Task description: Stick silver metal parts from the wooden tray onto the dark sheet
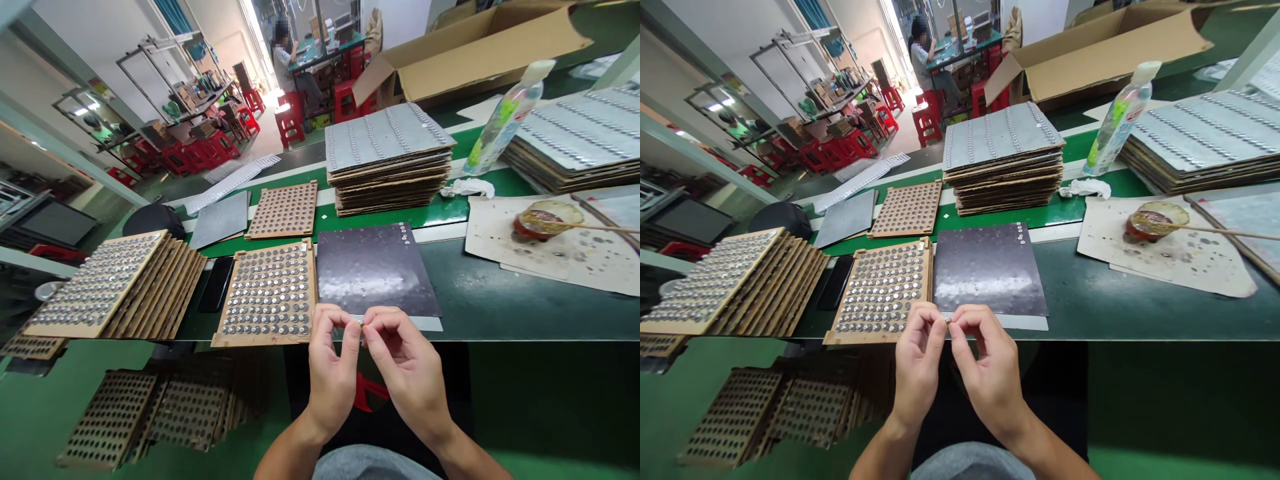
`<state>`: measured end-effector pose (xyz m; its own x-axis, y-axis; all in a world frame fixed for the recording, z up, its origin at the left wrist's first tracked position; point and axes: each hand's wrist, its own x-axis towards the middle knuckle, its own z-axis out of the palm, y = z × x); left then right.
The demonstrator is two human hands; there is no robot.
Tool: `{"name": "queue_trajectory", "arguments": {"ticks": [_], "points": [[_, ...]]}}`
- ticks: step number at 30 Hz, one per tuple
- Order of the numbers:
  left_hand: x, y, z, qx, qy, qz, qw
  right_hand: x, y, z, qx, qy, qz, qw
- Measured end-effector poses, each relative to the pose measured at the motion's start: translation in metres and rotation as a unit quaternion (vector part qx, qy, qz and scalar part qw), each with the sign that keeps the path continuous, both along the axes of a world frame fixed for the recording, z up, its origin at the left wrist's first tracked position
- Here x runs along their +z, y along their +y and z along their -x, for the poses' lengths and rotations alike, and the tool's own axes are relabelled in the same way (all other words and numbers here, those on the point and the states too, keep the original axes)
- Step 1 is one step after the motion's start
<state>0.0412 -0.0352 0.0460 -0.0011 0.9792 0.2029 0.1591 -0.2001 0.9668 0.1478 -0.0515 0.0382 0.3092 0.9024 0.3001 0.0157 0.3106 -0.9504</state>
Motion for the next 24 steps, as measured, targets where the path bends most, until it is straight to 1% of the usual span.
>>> {"name": "queue_trajectory", "arguments": {"ticks": [3,6,8,10,13,16,18,21,24], "points": [[0.0,-0.001,-0.001,-0.009,-0.026,0.03,0.999,-0.003,0.0,0.002,-0.008,-0.009,-0.008,1.0],[-0.005,0.002,0.003,-0.025,-0.04,0.067,0.997,-0.011,0.004,-0.001,-0.01,-0.021,0.003,1.0],[-0.011,0.013,0.011,-0.019,0.009,0.087,0.996,-0.022,0.011,-0.009,-0.023,-0.044,0.023,0.999],[-0.017,0.034,0.027,0.022,0.105,0.101,0.989,-0.036,0.023,-0.023,-0.048,-0.093,0.052,0.993],[-0.024,0.08,0.062,0.108,0.192,0.114,0.969,-0.059,0.047,-0.051,-0.075,-0.221,0.102,0.967],[-0.024,0.127,0.098,0.189,0.286,0.132,0.93,-0.076,0.071,-0.077,-0.087,-0.277,0.128,0.948],[-0.025,0.15,0.114,0.225,0.34,0.144,0.902,-0.082,0.083,-0.089,-0.094,-0.3,0.151,0.937],[-0.028,0.171,0.124,0.247,0.4,0.158,0.868,-0.088,0.093,-0.101,-0.102,-0.337,0.191,0.916],[-0.035,0.179,0.123,0.254,0.437,0.171,0.846,-0.093,0.098,-0.109,-0.104,-0.369,0.223,0.896]]}}
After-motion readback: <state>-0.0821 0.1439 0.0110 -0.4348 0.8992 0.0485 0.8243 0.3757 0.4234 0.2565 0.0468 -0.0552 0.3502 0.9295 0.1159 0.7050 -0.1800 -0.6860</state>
